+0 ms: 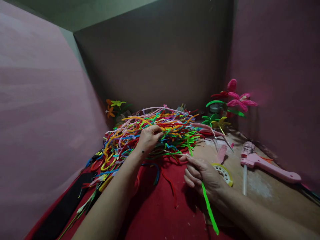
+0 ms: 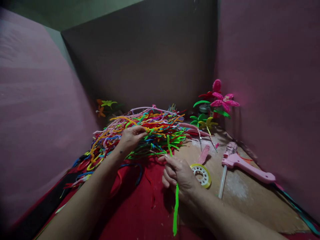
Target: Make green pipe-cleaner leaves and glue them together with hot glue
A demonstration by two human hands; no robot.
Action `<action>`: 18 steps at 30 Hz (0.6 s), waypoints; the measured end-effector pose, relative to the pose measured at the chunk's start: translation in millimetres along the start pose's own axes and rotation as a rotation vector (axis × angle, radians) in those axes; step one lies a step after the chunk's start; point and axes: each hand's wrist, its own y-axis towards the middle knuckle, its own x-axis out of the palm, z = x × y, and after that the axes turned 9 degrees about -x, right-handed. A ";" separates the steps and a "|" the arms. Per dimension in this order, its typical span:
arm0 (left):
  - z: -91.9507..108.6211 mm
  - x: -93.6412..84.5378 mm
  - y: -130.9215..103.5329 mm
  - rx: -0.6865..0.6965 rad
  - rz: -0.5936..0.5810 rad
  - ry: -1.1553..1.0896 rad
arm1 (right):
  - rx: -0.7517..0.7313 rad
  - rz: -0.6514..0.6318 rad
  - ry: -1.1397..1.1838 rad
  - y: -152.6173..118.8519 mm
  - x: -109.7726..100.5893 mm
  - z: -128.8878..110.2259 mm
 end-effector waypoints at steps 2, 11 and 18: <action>7.2 -9.9 -2.4 0.017 -0.102 -0.028 | -0.009 -0.019 0.030 0.7 1.1 0.0; 44.0 -11.1 -26.0 0.161 -0.037 -0.261 | 0.015 0.010 0.075 3.1 2.9 -4.1; 38.7 18.5 -82.8 0.582 -0.311 0.191 | -0.018 0.086 0.163 9.3 2.1 -9.0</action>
